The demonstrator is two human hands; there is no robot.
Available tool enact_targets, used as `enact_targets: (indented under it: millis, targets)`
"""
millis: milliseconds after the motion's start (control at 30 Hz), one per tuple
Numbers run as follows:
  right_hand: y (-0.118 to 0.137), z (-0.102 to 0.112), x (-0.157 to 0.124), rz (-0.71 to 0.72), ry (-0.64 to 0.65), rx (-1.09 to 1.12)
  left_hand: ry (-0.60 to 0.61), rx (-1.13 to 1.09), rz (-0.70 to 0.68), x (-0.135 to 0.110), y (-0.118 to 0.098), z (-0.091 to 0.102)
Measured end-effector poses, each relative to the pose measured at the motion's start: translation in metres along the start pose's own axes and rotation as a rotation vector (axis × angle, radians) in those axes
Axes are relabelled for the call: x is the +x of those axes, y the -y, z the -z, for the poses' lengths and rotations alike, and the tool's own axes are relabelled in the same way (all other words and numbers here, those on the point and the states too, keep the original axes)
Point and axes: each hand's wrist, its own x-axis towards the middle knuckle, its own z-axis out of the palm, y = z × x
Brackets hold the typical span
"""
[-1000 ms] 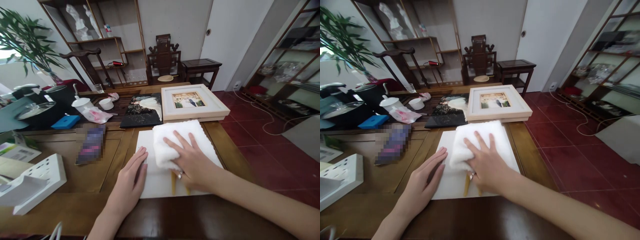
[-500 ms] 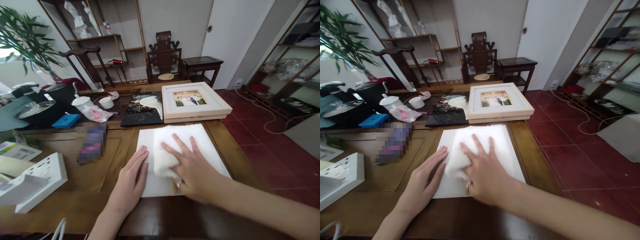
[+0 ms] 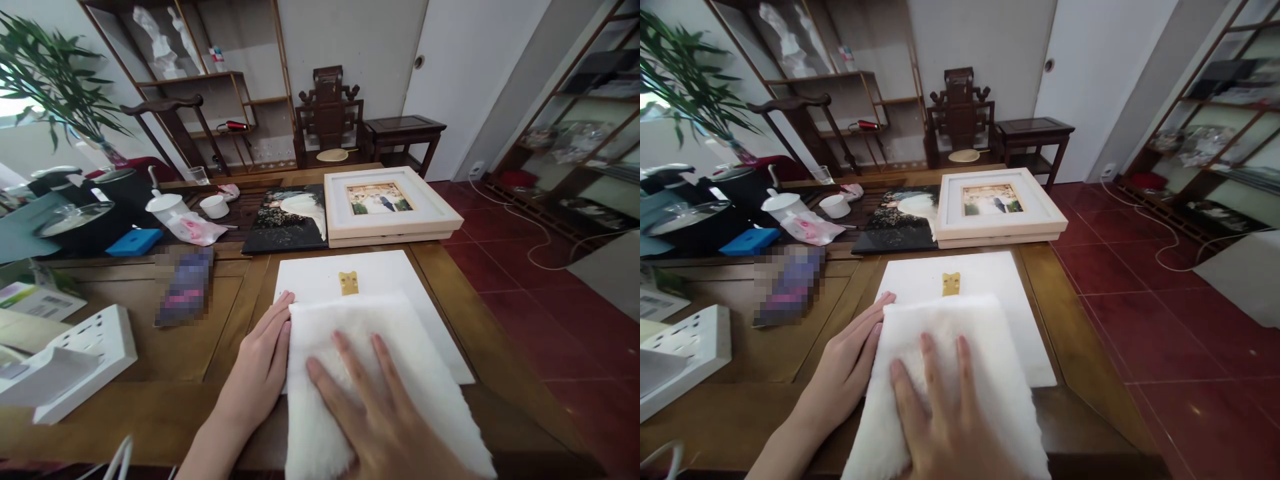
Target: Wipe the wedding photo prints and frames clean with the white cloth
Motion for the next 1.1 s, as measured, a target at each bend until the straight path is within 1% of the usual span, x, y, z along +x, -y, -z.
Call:
enact_targets:
  millis: [33,100,200,267,333,433,500,567,667,767,833,933,1000,1100]
  targets:
    - [0.0,0.001,-0.001,0.005,0.017,0.024,-0.001,-0.001,-0.001,0.0,0.0,0.0]
    - [-0.007,0.007,0.005,0.019,0.104,0.109,-0.011,0.001,-0.004,-0.001,0.0,-0.001]
    - [-0.025,0.018,0.027,-0.013,0.193,0.157,-0.027,0.005,-0.008,-0.002,0.001,-0.001]
    - [-0.039,0.019,0.044,-0.073,0.188,0.118,-0.037,-0.004,-0.014,-0.002,0.0,0.0]
    - [-0.048,0.016,0.058,-0.119,0.16,0.081,-0.051,-0.02,-0.03,-0.003,-0.001,0.001]
    - [-0.05,0.008,0.069,-0.145,0.101,0.043,-0.071,-0.039,-0.061,-0.004,-0.003,0.004]
    - [-0.042,0.007,0.066,-0.097,0.087,0.043,-0.082,-0.052,-0.072,-0.005,-0.005,0.006]
    - [-0.027,0.009,0.057,0.01,0.092,0.074,-0.081,-0.08,-0.089,-0.006,-0.005,0.007]
    - [-0.005,0.015,0.036,0.176,0.123,0.136,-0.055,-0.13,-0.125,-0.007,-0.006,0.009]
    - [0.002,0.022,0.018,0.221,0.163,0.174,-0.033,-0.136,-0.118,-0.007,-0.005,0.009]
    - [-0.003,0.024,0.012,0.202,0.173,0.212,-0.024,-0.121,-0.088,-0.007,-0.003,0.008]
    - [-0.023,0.024,0.014,0.116,0.147,0.257,-0.052,-0.072,-0.006,-0.005,0.0,0.004]
    - [-0.04,0.022,0.023,0.032,0.103,0.259,-0.095,-0.028,0.039,-0.004,0.002,0.002]
    - [-0.062,0.018,0.045,-0.061,0.061,0.24,-0.125,0.015,0.018,-0.001,0.002,0.001]
